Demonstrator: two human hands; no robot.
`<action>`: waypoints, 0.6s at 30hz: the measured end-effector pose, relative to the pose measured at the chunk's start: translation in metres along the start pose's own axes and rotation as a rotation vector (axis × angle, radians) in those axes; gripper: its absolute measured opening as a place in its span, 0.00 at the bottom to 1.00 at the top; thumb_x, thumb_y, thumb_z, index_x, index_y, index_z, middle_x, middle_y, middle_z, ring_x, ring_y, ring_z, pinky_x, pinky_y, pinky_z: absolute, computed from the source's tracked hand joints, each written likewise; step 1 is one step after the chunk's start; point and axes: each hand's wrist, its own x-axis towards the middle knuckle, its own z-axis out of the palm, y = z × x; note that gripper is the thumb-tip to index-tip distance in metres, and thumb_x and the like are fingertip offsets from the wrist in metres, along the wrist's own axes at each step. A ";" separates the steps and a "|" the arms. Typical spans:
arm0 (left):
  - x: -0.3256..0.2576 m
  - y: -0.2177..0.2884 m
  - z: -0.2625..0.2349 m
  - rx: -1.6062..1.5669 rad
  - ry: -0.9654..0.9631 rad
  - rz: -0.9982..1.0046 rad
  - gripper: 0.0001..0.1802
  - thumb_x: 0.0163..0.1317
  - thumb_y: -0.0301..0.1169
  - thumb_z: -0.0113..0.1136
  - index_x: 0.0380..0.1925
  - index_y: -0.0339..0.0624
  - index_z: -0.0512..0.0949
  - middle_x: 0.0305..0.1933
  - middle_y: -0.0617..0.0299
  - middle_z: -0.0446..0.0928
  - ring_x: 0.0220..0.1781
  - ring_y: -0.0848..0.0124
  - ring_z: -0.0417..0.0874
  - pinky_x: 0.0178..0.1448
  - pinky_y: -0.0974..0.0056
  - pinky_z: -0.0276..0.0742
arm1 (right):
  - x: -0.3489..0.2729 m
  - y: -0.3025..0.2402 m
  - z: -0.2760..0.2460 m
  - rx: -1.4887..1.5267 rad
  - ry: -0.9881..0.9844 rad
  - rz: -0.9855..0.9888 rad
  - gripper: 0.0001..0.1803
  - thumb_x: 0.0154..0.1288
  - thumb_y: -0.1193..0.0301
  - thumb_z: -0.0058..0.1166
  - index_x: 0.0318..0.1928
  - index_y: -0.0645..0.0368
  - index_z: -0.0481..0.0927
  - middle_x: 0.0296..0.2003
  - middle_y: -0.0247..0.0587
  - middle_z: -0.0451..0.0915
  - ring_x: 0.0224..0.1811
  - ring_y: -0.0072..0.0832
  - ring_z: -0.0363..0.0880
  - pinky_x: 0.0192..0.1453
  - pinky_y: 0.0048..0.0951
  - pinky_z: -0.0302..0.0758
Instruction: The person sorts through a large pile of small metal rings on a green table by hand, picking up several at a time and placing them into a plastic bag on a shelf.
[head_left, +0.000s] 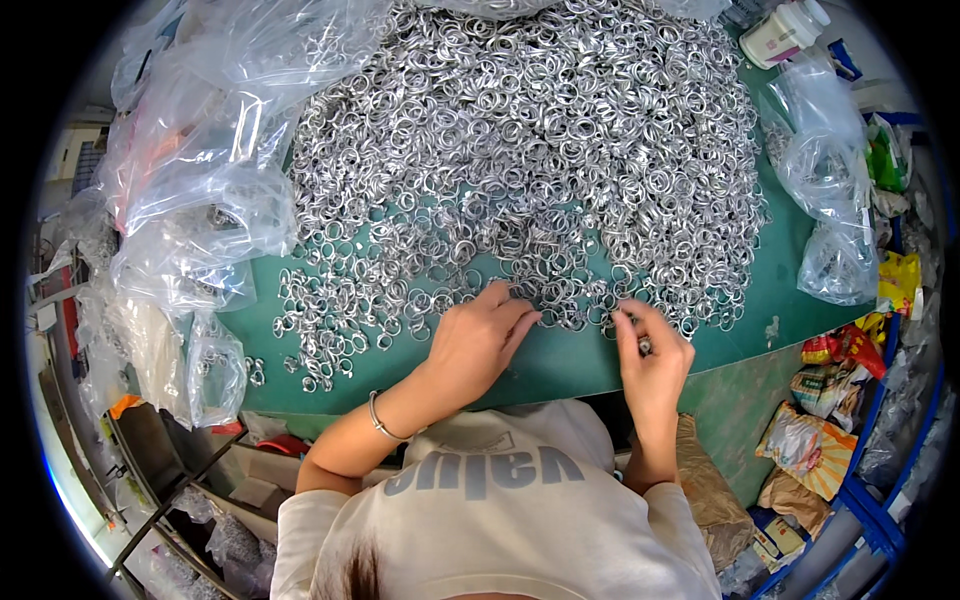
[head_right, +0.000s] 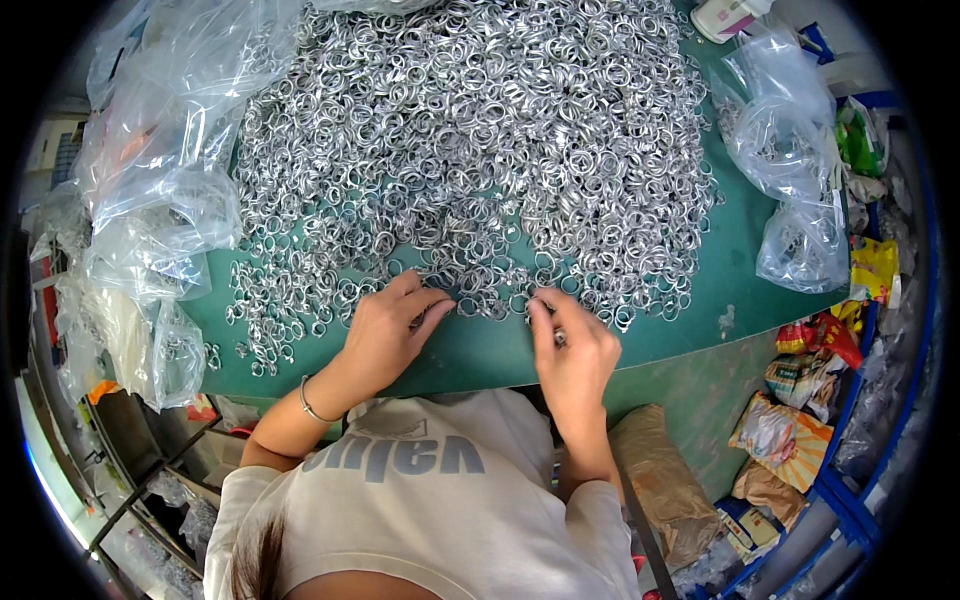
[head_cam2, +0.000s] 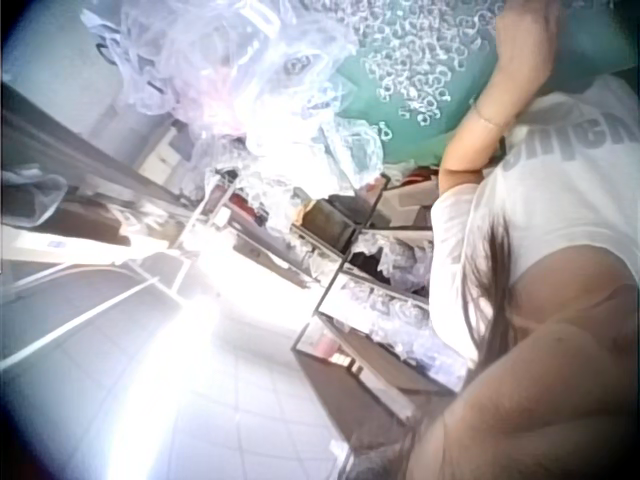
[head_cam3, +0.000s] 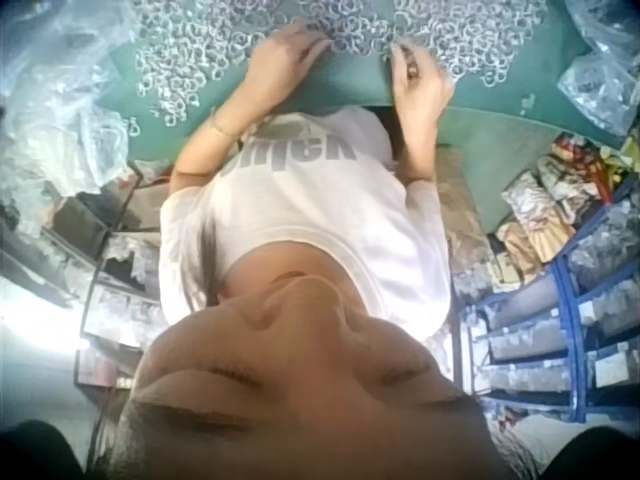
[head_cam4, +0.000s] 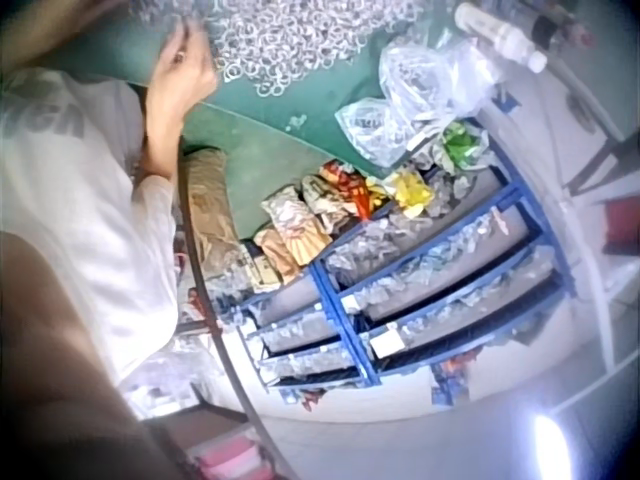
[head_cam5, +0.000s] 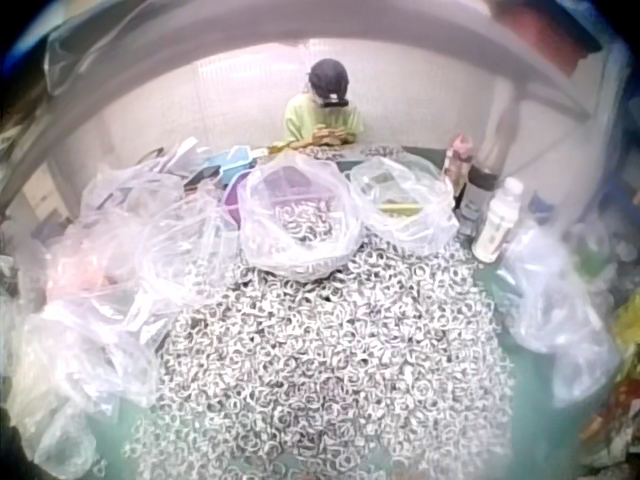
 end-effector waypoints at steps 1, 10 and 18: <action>0.001 0.001 -0.004 -0.031 0.009 -0.002 0.08 0.55 0.25 0.63 0.36 0.38 0.79 0.29 0.56 0.72 0.22 0.58 0.76 0.26 0.59 0.71 | -0.002 -0.002 0.002 0.023 -0.027 -0.077 0.09 0.53 0.74 0.65 0.37 0.56 0.83 0.19 0.38 0.78 0.17 0.32 0.75 0.22 0.30 0.69; 0.000 0.001 -0.013 -0.131 0.062 -0.123 0.09 0.59 0.18 0.54 0.39 0.38 0.79 0.27 0.54 0.71 0.20 0.60 0.73 0.25 0.61 0.67 | -0.013 -0.020 0.036 -0.169 -0.175 -0.330 0.05 0.52 0.72 0.63 0.32 0.54 0.81 0.19 0.34 0.74 0.21 0.32 0.74 0.23 0.31 0.69; 0.011 -0.004 -0.024 0.056 0.116 -0.116 0.20 0.55 0.17 0.51 0.49 0.42 0.75 0.36 0.55 0.71 0.24 0.58 0.77 0.26 0.58 0.72 | -0.002 -0.013 0.023 0.102 -0.280 -0.056 0.11 0.55 0.72 0.63 0.40 0.54 0.83 0.16 0.38 0.76 0.16 0.35 0.75 0.20 0.33 0.68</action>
